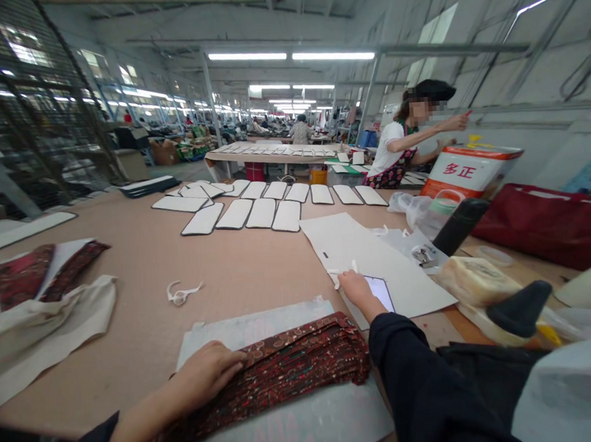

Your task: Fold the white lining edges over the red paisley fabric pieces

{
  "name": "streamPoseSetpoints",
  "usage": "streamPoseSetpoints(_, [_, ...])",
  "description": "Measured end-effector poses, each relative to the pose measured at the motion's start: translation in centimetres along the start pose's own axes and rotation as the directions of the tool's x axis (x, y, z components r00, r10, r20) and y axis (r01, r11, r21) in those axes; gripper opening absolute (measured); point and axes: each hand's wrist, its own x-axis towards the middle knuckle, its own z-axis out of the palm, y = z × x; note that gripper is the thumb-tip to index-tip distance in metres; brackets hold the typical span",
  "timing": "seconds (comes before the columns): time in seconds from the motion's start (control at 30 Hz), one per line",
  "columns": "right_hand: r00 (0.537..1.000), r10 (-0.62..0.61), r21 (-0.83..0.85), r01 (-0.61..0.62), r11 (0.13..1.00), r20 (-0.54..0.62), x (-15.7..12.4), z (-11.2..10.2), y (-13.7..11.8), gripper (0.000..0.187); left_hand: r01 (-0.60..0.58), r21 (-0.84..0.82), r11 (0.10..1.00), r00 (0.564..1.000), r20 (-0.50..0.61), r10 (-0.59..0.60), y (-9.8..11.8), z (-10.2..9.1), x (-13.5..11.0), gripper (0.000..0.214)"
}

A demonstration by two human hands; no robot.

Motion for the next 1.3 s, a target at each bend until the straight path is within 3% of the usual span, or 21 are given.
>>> streamPoseSetpoints(0.13, [0.991,0.068,0.12,-0.053,0.991,-0.116,1.4,-2.7,-2.7,0.018,0.021,-0.061,0.998,1.0,0.023,-0.02,-0.3,0.9,1.6,0.024])
streamPoseSetpoints(0.23, [0.983,0.081,0.346,-0.02,0.938,-0.164,2.4,-5.3,-7.2,0.015,0.042,-0.232,0.972,0.998,-0.031,-0.051,-0.5,1.8,2.4,0.021])
streamPoseSetpoints(0.3, [0.977,0.004,0.442,0.092,0.892,-0.211,2.4,-6.2,-11.2,0.013,0.112,-0.439,0.891,0.985,-0.068,-0.158,-0.8,2.3,3.0,0.02])
streamPoseSetpoints(0.33, [0.966,-0.063,0.457,0.175,0.872,-0.249,2.2,-6.3,-13.3,0.011,0.169,-0.564,0.809,0.966,-0.069,-0.251,-1.0,2.5,3.2,0.022])
streamPoseSetpoints(0.4, [0.917,-0.214,0.437,0.354,0.827,-0.338,1.5,-5.8,-17.4,0.012,0.24,-0.818,0.523,0.894,-0.023,-0.447,-1.5,2.9,3.6,0.031])
streamPoseSetpoints(0.43, [0.89,-0.267,0.422,0.417,0.805,-0.371,1.1,-5.2,-19.2,0.013,0.218,-0.916,0.337,0.859,0.016,-0.511,-1.8,3.0,3.7,0.035])
streamPoseSetpoints(0.5, [0.849,-0.325,0.403,0.493,0.771,-0.417,0.3,-4.0,-22.1,0.016,0.077,-0.997,-0.013,0.835,0.071,-0.546,-2.4,3.2,3.8,0.038])
streamPoseSetpoints(0.53, [0.837,-0.337,0.403,0.513,0.757,-0.432,0.0,-3.4,-23.1,0.017,-0.002,-0.991,-0.133,0.836,0.072,-0.544,-2.7,3.4,3.7,0.037])
streamPoseSetpoints(0.6, [0.822,-0.349,0.428,0.542,0.723,-0.45,-0.5,-2.7,-24.4,0.019,-0.08,-0.964,-0.254,0.822,0.08,-0.564,-3.3,3.7,3.5,0.029])
streamPoseSetpoints(0.67, [0.827,-0.36,0.514,0.554,0.655,-0.432,-0.8,-2.6,-24.9,0.017,-0.077,-0.964,-0.256,0.768,0.107,-0.632,-4.1,4.0,3.2,0.022])
streamPoseSetpoints(0.73, [0.857,-0.36,0.66,0.513,0.549,-0.367,-1.0,-2.7,-24.9,0.012,-0.021,-0.983,-0.182,0.715,0.112,-0.69,-5.0,4.3,2.8,0.018])
streamPoseSetpoints(0.77, [0.878,-0.361,0.739,0.466,0.487,-0.316,-1.0,-2.7,-24.8,0.01,0.029,-0.994,-0.103,0.694,0.095,-0.713,-5.5,4.3,2.5,0.017])
streamPoseSetpoints(0.83, [0.906,-0.371,0.862,0.344,0.372,-0.201,-1.0,-2.7,-24.4,0.011,0.154,-0.979,0.137,0.66,-0.002,-0.752,-6.6,4.3,1.8,0.017])
streamPoseSetpoints(0.9, [0.916,-0.385,0.922,0.24,0.303,-0.112,-0.9,-2.5,-24.1,0.018,0.255,-0.891,0.375,0.641,-0.135,-0.756,-7.5,4.2,1.1,0.017])
streamPoseSetpoints(0.93, [0.918,-0.387,0.933,0.211,0.291,-0.087,-0.9,-2.3,-24.0,0.02,0.278,-0.856,0.436,0.638,-0.175,-0.75,-7.8,4.2,0.8,0.019])
streamPoseSetpoints(1.0, [0.925,-0.375,0.937,0.188,0.296,-0.067,-0.8,-2.1,-23.9,0.021,0.271,-0.874,0.402,0.635,-0.152,-0.758,-8.2,4.2,0.4,0.027])
streamPoseSetpoints(1.1, [0.926,-0.369,0.938,0.193,0.287,-0.078,-0.9,-2.6,-24.2,0.02,0.17,-0.971,0.168,0.644,-0.02,-0.765,-8.0,3.9,0.2,0.039])
streamPoseSetpoints(1.2, [0.916,-0.387,0.95,0.209,0.232,-0.107,-1.1,-3.6,-24.7,0.019,0.034,-0.999,0.023,0.751,0.01,-0.66,-7.2,3.4,0.4,0.045])
streamPoseSetpoints(1.3, [0.906,-0.406,0.952,0.221,0.212,-0.12,-1.1,-4.2,-25.0,0.019,0.029,-0.997,-0.068,0.848,0.061,-0.526,-6.7,3.1,0.4,0.042])
